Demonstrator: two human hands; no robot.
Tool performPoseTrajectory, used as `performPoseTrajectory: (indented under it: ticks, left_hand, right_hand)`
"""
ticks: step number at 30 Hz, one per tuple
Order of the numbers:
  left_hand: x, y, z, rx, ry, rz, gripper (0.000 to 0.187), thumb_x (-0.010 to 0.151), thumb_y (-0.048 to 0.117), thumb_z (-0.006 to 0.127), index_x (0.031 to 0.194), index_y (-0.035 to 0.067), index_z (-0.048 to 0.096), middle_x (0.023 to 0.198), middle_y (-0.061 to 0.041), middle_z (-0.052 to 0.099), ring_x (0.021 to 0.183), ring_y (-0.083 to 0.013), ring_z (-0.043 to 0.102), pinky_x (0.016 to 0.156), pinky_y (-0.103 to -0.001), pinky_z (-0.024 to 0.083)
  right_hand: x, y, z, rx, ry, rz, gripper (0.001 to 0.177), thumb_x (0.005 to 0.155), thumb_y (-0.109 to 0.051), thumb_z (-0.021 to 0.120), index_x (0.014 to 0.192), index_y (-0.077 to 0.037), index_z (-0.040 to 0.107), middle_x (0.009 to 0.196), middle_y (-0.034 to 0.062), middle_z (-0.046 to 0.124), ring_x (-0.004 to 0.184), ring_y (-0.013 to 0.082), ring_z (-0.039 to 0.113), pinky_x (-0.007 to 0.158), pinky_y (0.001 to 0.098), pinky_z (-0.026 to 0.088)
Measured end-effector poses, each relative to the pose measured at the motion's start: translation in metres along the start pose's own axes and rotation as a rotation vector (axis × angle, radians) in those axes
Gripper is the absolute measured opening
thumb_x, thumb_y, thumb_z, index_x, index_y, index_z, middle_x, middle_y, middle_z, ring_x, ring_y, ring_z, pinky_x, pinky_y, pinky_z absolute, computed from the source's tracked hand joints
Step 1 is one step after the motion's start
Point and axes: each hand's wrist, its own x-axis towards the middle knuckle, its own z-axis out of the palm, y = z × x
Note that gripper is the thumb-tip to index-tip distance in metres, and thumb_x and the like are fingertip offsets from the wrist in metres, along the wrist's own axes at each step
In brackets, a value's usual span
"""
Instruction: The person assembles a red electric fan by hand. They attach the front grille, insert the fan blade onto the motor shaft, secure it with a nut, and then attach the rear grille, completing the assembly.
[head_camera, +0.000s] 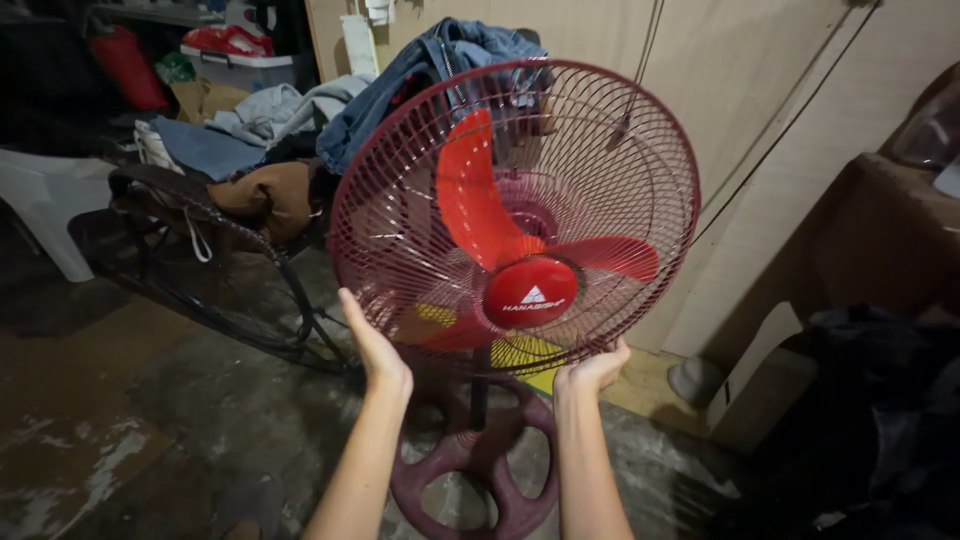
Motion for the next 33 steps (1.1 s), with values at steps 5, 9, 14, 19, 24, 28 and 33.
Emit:
performPoseTrajectory:
  ticks: [5, 9, 14, 19, 24, 28, 33]
  left_hand:
    - [0.006, 0.000, 0.006, 0.110, 0.050, 0.006, 0.086, 0.095, 0.067, 0.041, 0.156, 0.007, 0.039, 0.156, -0.008, 0.049, 0.141, -0.0221, 0.047, 0.117, -0.036, 0.033]
    - [0.003, 0.003, 0.005, 0.121, 0.073, -0.006, 0.086, 0.094, 0.067, 0.041, 0.156, 0.009, 0.037, 0.157, -0.005, 0.046, 0.141, -0.0195, 0.045, 0.117, -0.036, 0.031]
    - [0.005, 0.006, 0.000, 0.094, -0.002, -0.017, 0.085, 0.094, 0.069, 0.042, 0.153, 0.008, 0.042, 0.155, -0.004, 0.049, 0.140, -0.0183, 0.046, 0.117, -0.037, 0.030]
    - [0.007, -0.011, -0.030, -0.024, -0.016, -0.064, 0.087, 0.093, 0.072, 0.038, 0.149, 0.007, 0.050, 0.150, -0.005, 0.057, 0.135, -0.0195, 0.050, 0.116, -0.037, 0.030]
    - [-0.003, -0.073, -0.049, -0.165, 0.148, -0.262, 0.089, 0.092, 0.076, 0.034, 0.150, 0.010, 0.051, 0.150, -0.007, 0.055, 0.132, -0.0246, 0.049, 0.115, -0.044, 0.031]
    - [-0.009, -0.100, -0.036, -0.409, 0.173, -0.544, 0.085, 0.091, 0.077, 0.030, 0.154, 0.022, 0.043, 0.156, -0.004, 0.047, 0.136, -0.0288, 0.046, 0.116, -0.052, 0.032]
    - [-0.019, -0.086, -0.016, -0.575, -0.038, -0.492, 0.083, 0.089, 0.075, 0.027, 0.151, 0.023, 0.045, 0.152, -0.008, 0.052, 0.134, -0.0330, 0.053, 0.109, -0.057, 0.043]
  right_hand:
    - [-0.001, 0.003, 0.005, -0.051, -0.046, -0.068, 0.028, 0.096, -0.025, 0.046, 0.106, -0.004, 0.063, 0.107, 0.0074, 0.070, 0.096, 0.0231, 0.067, 0.084, 0.0393, 0.058]
    - [0.021, 0.008, -0.013, -0.143, -0.064, -0.152, 0.023, 0.099, -0.022, 0.047, 0.108, -0.004, 0.059, 0.110, 0.0079, 0.067, 0.097, 0.0210, 0.065, 0.083, 0.0373, 0.057]
    - [0.029, 0.005, -0.016, -0.148, -0.036, -0.028, 0.029, 0.097, -0.023, 0.044, 0.110, -0.003, 0.061, 0.111, 0.0108, 0.069, 0.091, 0.0239, 0.068, 0.075, 0.0394, 0.060]
    - [0.016, -0.003, 0.003, -0.118, -0.002, -0.022, 0.037, 0.097, -0.024, 0.041, 0.112, 0.003, 0.062, 0.114, 0.0150, 0.070, 0.098, 0.0296, 0.072, 0.081, 0.0453, 0.064]
    - [0.013, -0.004, 0.008, -0.142, 0.053, -0.054, 0.042, 0.095, -0.026, 0.041, 0.117, 0.002, 0.063, 0.121, 0.0133, 0.068, 0.104, 0.0297, 0.069, 0.086, 0.0475, 0.063]
    - [0.014, 0.003, 0.007, -0.168, 0.107, -0.049, 0.043, 0.096, -0.028, 0.043, 0.118, 0.003, 0.061, 0.122, 0.0131, 0.066, 0.105, 0.0292, 0.069, 0.086, 0.0489, 0.063]
    - [0.018, 0.005, 0.003, -0.109, 0.038, -0.027, 0.044, 0.097, -0.032, 0.043, 0.120, 0.000, 0.063, 0.123, 0.0107, 0.068, 0.105, 0.0277, 0.070, 0.087, 0.0469, 0.063]
